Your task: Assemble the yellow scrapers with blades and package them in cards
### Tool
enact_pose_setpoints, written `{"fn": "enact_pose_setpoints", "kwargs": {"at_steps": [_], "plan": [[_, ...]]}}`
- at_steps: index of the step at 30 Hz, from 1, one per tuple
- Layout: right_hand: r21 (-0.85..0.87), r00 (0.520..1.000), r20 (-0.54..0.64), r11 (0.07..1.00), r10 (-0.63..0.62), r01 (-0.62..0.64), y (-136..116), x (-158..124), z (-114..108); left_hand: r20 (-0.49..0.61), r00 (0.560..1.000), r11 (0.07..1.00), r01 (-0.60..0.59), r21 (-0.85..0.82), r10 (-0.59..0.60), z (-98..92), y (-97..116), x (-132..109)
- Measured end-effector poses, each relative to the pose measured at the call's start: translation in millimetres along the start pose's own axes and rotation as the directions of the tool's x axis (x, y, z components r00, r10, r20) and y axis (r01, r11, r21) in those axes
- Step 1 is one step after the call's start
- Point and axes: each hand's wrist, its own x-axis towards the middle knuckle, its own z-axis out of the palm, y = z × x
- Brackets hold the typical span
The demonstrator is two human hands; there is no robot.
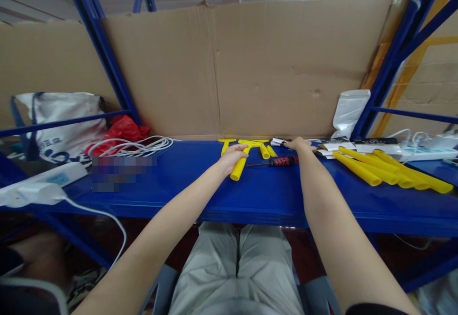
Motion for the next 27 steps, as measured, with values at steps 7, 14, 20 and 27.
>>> {"fn": "enact_pose_setpoints", "kwargs": {"at_steps": [7,14,20,27], "plan": [[-0.155,0.999,-0.015,0.987,0.033,-0.035,-5.2,-7.0,-3.0,0.003,1.000,0.999,0.015,0.028,-0.015,0.4,-0.2,0.4],[-0.143,0.998,-0.011,0.988,0.056,-0.057,-6.1,-11.4,-3.3,-0.009,1.000,1.000,-0.019,0.003,0.019,0.7,-1.9,1.9],[0.093,0.994,-0.106,0.995,0.034,-0.024,-8.9,-16.8,-10.2,0.002,1.000,1.000,-0.020,-0.010,0.020,0.3,-0.5,1.0],[0.411,0.963,-0.265,0.900,-0.036,0.147,-10.5,-27.6,-23.3,-0.033,0.999,1.000,0.005,0.001,-0.004,-1.9,-0.4,3.2]]}}
